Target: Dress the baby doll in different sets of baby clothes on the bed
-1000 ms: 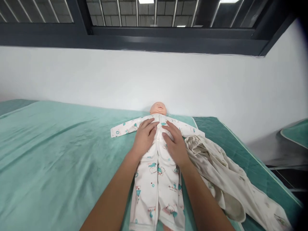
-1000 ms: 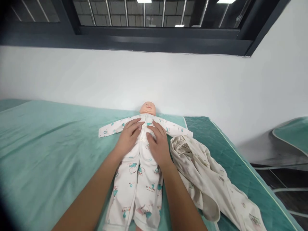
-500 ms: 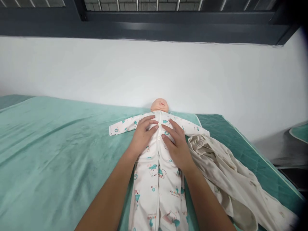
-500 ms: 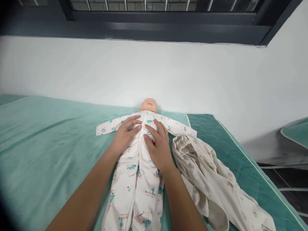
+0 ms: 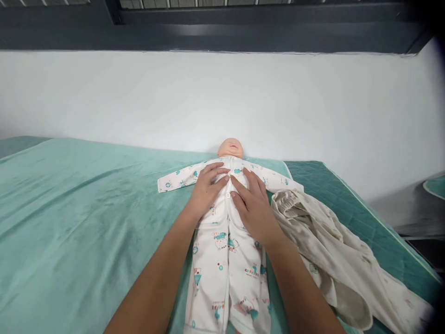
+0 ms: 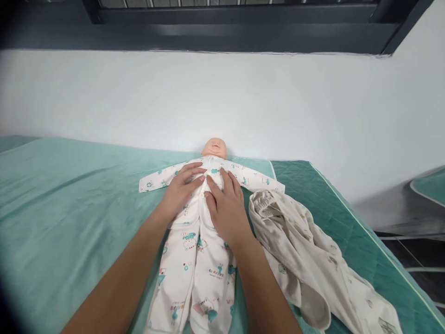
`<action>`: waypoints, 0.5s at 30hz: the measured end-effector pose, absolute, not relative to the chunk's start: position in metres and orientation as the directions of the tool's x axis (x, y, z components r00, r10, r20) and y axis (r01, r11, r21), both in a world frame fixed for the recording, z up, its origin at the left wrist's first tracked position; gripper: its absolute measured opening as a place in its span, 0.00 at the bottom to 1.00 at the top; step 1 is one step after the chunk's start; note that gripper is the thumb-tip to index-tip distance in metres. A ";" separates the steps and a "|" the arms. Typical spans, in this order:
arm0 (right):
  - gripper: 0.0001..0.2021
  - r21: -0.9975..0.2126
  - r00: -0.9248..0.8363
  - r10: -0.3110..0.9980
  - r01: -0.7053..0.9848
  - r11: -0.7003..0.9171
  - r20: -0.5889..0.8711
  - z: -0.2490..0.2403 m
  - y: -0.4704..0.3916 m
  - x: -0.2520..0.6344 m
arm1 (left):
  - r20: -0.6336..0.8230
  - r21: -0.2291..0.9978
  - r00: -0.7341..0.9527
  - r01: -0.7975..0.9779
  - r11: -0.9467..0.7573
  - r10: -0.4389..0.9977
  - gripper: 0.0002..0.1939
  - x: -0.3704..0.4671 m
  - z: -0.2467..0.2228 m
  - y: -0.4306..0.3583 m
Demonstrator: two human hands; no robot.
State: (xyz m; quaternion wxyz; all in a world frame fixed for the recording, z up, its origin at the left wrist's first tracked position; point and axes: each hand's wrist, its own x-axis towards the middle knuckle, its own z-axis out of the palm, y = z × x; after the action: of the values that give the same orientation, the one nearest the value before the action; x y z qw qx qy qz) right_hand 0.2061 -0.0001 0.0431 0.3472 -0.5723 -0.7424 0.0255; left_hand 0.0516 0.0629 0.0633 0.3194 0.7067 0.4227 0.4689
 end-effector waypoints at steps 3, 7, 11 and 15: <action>0.23 -0.469 -0.089 0.888 0.823 0.320 0.450 0.043 0.001 0.206 | 0.378 0.856 0.201 0.295 -0.424 0.904 0.09 0.052 0.065 0.065; 0.22 -0.502 -0.068 0.892 0.806 0.313 0.447 0.042 0.003 0.206 | 0.374 0.849 0.210 0.315 -0.425 0.903 0.07 0.054 0.070 0.069; 0.22 -0.517 -0.062 0.892 0.795 0.316 0.449 0.042 0.003 0.206 | 0.363 0.842 0.234 0.333 -0.425 0.902 0.06 0.054 0.072 0.073; 0.21 -0.543 -0.047 0.888 0.777 0.320 0.457 0.042 0.002 0.204 | 0.403 0.826 0.226 0.327 -0.459 0.887 0.07 0.054 0.069 0.074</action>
State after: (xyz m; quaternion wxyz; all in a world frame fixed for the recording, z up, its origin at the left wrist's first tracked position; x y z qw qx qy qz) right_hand 0.2041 0.0025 0.0417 0.3768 -0.5784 -0.7197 0.0741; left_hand 0.0537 0.0738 0.0694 0.3053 0.7208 0.4211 0.4581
